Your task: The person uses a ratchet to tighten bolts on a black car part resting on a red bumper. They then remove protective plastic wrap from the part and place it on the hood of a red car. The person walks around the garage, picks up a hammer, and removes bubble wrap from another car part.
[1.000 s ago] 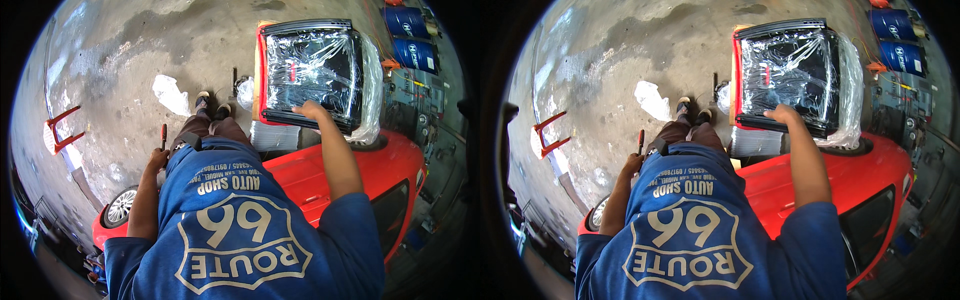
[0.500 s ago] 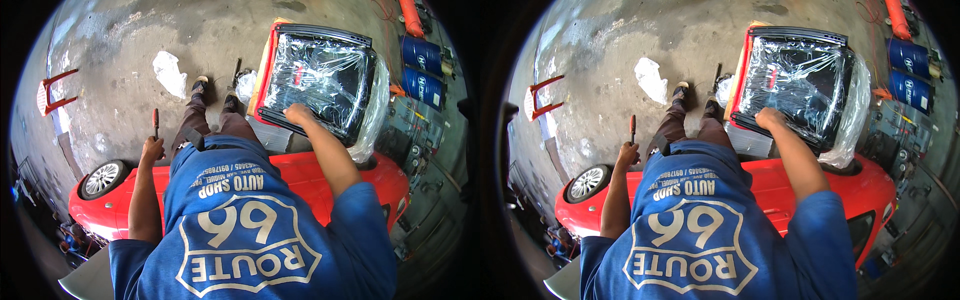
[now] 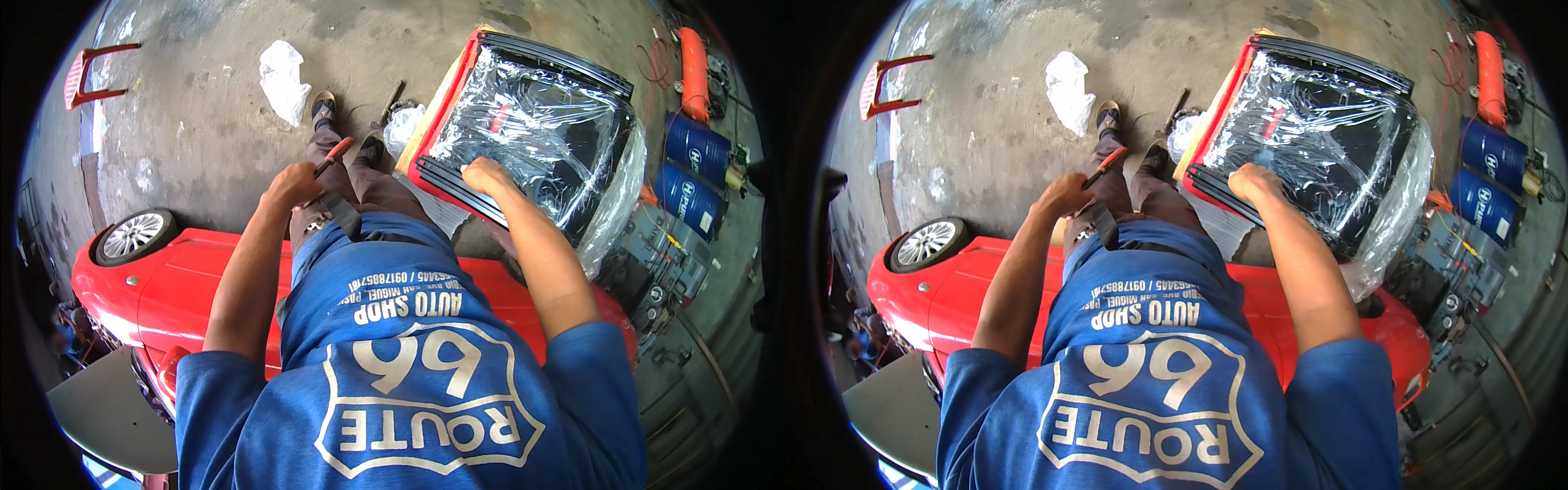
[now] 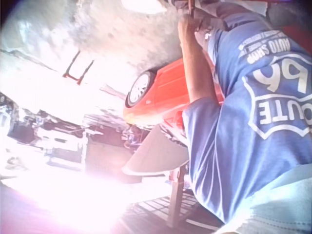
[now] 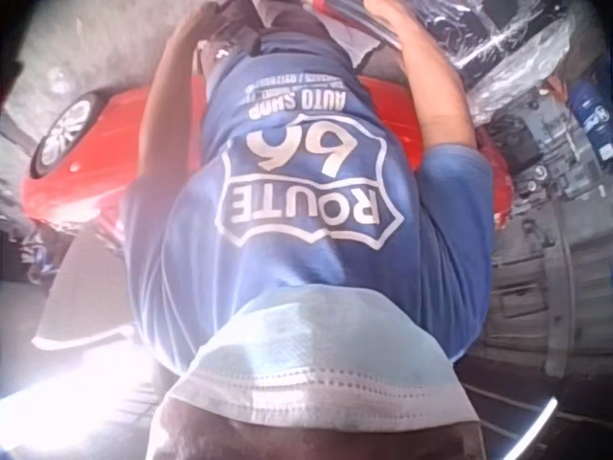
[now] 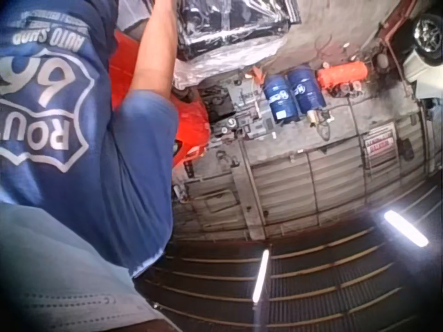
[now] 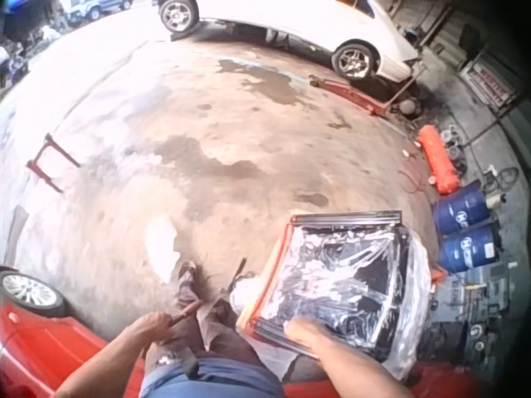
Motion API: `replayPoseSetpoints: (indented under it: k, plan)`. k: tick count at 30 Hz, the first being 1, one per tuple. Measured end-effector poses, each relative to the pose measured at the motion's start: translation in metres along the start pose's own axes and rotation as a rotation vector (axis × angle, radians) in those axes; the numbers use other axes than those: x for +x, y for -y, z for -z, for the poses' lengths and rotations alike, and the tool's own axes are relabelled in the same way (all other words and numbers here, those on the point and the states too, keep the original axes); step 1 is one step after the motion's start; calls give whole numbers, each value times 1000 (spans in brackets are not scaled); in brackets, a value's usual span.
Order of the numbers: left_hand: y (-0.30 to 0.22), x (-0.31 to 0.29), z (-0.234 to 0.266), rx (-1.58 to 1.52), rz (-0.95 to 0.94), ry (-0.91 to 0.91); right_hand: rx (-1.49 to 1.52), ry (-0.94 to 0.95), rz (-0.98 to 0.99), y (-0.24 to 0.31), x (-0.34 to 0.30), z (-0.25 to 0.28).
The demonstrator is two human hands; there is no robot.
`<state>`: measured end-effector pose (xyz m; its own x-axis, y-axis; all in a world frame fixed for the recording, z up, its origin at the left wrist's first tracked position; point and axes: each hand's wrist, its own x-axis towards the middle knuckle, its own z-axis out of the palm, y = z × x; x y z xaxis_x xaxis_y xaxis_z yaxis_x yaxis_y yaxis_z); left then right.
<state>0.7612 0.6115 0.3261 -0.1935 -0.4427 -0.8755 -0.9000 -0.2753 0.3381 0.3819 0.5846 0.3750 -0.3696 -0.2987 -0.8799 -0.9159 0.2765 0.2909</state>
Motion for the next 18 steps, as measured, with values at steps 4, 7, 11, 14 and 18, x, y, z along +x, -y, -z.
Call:
replayPoseSetpoints:
  k: [4, 7, 11, 14, 18]
  plan:
    - [-44, 46, -20, 128, -109, 88, -9, -19, 12, 2, -1, -1]
    - [-75, 60, -40, 107, -139, 139, -23, -21, 29, 5, -3, 1]
    - [-95, 50, -47, -185, -170, 321, -9, -15, 7, 5, -5, 2]
    - [-97, 37, -40, -250, -151, 257, 4, -8, 50, 2, 0, 2]
    - [-96, 31, -35, -212, -214, 297, 10, 30, 170, -5, 17, -1]
